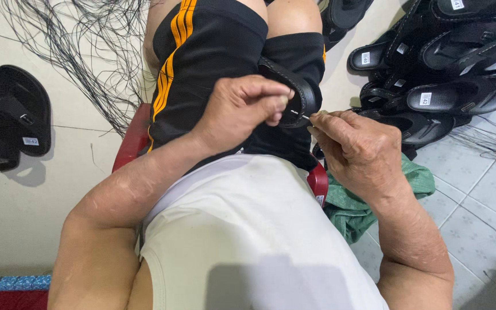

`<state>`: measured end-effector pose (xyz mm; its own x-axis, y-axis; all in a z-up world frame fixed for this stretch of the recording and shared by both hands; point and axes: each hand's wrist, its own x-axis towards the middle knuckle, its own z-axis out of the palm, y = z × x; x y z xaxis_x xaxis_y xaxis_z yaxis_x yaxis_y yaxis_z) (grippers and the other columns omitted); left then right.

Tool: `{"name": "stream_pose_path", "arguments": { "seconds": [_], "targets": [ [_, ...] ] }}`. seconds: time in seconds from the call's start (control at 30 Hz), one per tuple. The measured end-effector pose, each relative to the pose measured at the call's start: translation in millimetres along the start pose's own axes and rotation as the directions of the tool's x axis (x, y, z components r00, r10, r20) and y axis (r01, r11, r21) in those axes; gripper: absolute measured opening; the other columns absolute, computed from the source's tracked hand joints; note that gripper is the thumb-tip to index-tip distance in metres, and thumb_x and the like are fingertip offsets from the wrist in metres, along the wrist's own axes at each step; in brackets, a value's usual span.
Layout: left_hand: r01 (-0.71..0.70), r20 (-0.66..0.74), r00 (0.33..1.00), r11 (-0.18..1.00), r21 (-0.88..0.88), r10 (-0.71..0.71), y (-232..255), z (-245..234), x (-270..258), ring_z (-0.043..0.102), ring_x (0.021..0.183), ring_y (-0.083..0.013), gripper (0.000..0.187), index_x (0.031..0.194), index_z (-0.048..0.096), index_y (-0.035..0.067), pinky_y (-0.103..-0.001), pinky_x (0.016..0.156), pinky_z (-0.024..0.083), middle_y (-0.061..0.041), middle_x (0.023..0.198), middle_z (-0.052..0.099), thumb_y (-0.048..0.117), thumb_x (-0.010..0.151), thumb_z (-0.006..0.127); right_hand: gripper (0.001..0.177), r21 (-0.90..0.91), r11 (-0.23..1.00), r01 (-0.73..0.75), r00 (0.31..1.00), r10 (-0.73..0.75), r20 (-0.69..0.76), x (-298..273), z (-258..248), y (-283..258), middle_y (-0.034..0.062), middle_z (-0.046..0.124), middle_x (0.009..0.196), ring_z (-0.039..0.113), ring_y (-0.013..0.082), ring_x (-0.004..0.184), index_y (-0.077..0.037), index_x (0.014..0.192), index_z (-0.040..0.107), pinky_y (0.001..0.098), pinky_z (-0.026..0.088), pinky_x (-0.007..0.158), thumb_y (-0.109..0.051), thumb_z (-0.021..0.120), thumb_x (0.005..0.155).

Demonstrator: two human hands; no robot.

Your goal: The person sits on a red chair and sews a black shoe held between their legs using a needle and thread. They repeatedly push the needle through the shoe material and pull the thread tight to secure the stitching.

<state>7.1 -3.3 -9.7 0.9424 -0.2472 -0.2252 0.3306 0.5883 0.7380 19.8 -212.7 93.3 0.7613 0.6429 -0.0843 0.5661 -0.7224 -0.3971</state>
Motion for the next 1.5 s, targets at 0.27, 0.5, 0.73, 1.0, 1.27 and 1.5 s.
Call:
{"name": "stream_pose_path", "arguments": {
  "seconds": [0.27,0.5,0.73,1.0,1.27,1.5],
  "targets": [
    [0.122,0.058,0.987,0.94,0.32,-0.148,-3,-1,-9,0.054,0.055,-0.006,0.004,0.085,0.073,0.002,-0.017,0.05,0.048,-0.004,0.067,0.064,0.001,0.088,0.075,0.034,-0.032,0.994,-0.107,0.994,0.107,0.015,-16,13,1,0.0104,0.073,0.096,0.071,0.0265,0.081,-0.008,0.115,0.068,0.0369,0.047,0.056,0.002,0.072,0.083],
    [0.23,0.1,0.965,0.966,0.12,-0.242,-8,0,-1,0.073,0.067,-0.0131,0.013,0.098,0.073,-0.006,-0.022,0.059,0.067,-0.017,0.077,0.073,-0.007,0.085,0.071,0.017,-0.243,0.962,-0.125,0.992,0.115,-0.056,-46,10,-15,0.0055,0.06,0.063,0.06,0.0204,0.044,-0.013,0.107,0.072,0.0314,0.053,0.046,-0.012,0.075,0.09],
    [0.24,-0.002,0.97,0.964,-0.119,-0.242,-9,1,2,0.076,0.07,-0.0179,0.023,0.106,0.065,-0.009,-0.028,0.064,0.069,-0.02,0.08,0.074,-0.005,0.086,0.075,0.017,-0.094,0.973,-0.209,0.971,0.195,-0.135,-74,-1,-25,0.003,0.047,0.061,0.055,0.0248,0.047,-0.012,0.107,0.073,0.0368,0.05,0.049,-0.02,0.062,0.098],
    [0.001,-0.177,0.984,1.0,0.015,0.001,1,-12,-14,0.075,0.066,-0.0193,0.027,0.112,0.062,-0.01,-0.03,0.061,0.069,-0.02,0.079,0.073,-0.007,0.087,0.073,0.036,0.283,0.951,-0.128,0.857,0.249,-0.451,-46,65,-10,0.0083,0.051,0.062,0.057,0.0291,0.054,0.001,0.105,0.074,0.0362,0.053,0.062,-0.026,0.086,0.086],
    [-0.185,0.109,0.982,0.876,0.445,0.152,3,4,-6,0.051,0.059,-0.0069,0.015,0.087,0.076,0.009,-0.023,0.055,0.045,-0.002,0.061,0.057,0.016,0.097,0.068,0.018,0.954,-0.24,0.178,0.896,0.441,-0.056,-9,76,-15,0.0066,0.037,0.053,0.033,0.0089,0.033,0.001,0.064,0.052,0.0256,0.031,0.03,0.003,0.066,0.075],
    [-0.244,0.101,0.968,0.773,0.586,0.229,7,-6,-9,0.055,0.057,-0.0162,0.017,0.087,0.072,0.009,-0.028,0.054,0.046,-0.006,0.06,0.052,0.013,0.1,0.062,0.003,0.986,0.125,0.112,0.873,0.461,-0.158,-36,60,-2,0.0091,0.063,0.064,0.056,0.0132,0.053,-0.002,0.084,0.071,0.0254,0.05,0.053,-0.002,0.069,0.082]
  ]
}}
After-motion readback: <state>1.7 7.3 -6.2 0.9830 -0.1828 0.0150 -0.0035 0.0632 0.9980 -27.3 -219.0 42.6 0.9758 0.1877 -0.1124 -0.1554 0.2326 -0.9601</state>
